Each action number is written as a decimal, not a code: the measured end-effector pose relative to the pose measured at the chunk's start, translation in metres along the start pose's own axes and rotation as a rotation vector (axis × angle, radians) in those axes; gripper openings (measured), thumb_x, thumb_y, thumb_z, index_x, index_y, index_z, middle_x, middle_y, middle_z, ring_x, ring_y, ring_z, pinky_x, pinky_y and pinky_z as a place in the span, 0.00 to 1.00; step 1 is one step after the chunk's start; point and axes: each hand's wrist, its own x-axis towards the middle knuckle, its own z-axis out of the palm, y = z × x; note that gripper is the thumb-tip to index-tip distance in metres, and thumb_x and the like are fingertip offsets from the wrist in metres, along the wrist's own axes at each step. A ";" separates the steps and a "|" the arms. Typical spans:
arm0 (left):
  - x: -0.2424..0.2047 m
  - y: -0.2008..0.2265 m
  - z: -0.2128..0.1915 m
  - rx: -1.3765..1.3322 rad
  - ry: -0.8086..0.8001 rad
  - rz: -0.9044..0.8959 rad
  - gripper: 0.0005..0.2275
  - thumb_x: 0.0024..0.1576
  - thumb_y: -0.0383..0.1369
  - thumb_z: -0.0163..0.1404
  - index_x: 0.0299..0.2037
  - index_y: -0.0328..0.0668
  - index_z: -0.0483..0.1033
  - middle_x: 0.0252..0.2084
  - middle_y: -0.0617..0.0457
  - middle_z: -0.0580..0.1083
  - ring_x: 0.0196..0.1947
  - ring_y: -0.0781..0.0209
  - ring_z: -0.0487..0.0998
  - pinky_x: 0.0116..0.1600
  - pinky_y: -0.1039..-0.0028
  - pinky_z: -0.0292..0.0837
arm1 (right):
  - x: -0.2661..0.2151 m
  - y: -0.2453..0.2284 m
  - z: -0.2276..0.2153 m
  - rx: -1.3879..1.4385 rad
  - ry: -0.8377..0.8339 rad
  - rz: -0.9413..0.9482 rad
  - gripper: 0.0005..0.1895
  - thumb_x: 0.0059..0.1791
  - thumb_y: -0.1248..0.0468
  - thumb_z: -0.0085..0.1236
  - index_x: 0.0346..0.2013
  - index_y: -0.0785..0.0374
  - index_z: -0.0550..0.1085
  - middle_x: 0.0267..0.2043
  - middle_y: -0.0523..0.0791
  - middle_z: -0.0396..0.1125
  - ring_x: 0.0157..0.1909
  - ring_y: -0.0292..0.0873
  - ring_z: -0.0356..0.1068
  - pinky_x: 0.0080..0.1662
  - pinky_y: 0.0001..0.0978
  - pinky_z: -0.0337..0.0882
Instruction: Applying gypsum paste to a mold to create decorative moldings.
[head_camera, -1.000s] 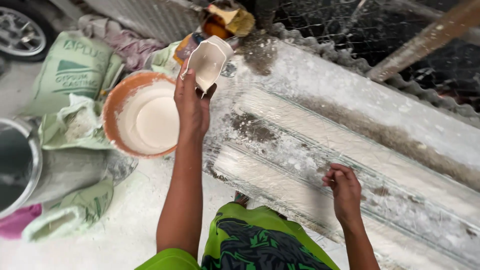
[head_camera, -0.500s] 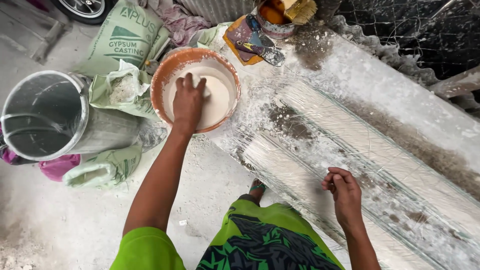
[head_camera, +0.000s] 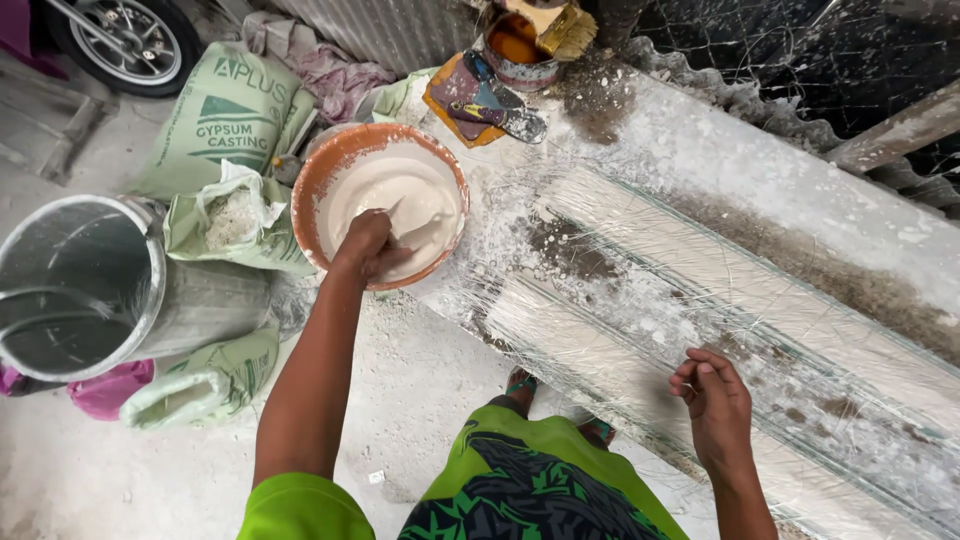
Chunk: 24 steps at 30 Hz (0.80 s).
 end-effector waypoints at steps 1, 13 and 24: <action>-0.008 0.002 -0.001 0.003 -0.004 0.004 0.14 0.61 0.31 0.41 0.53 0.29 0.70 0.36 0.44 0.68 0.30 0.53 0.76 0.42 0.57 0.85 | 0.000 -0.001 -0.002 0.003 0.004 -0.005 0.13 0.60 0.65 0.43 0.55 0.68 0.70 0.43 0.46 0.68 0.42 0.40 0.70 0.46 0.34 0.72; -0.143 0.098 0.049 -0.542 -0.360 0.283 0.16 0.61 0.33 0.48 0.57 0.36 0.66 0.49 0.40 0.72 0.44 0.52 0.78 0.50 0.66 0.83 | -0.025 -0.017 -0.017 0.087 0.213 -0.068 0.13 0.61 0.64 0.43 0.56 0.67 0.71 0.43 0.45 0.68 0.44 0.41 0.70 0.47 0.35 0.73; -0.093 0.080 0.205 -0.446 -0.489 0.338 0.13 0.59 0.42 0.56 0.49 0.47 0.72 0.40 0.55 0.71 0.37 0.65 0.73 0.35 0.75 0.71 | -0.074 -0.023 -0.033 0.139 0.416 -0.146 0.11 0.61 0.66 0.43 0.55 0.66 0.71 0.42 0.45 0.69 0.44 0.40 0.71 0.47 0.34 0.73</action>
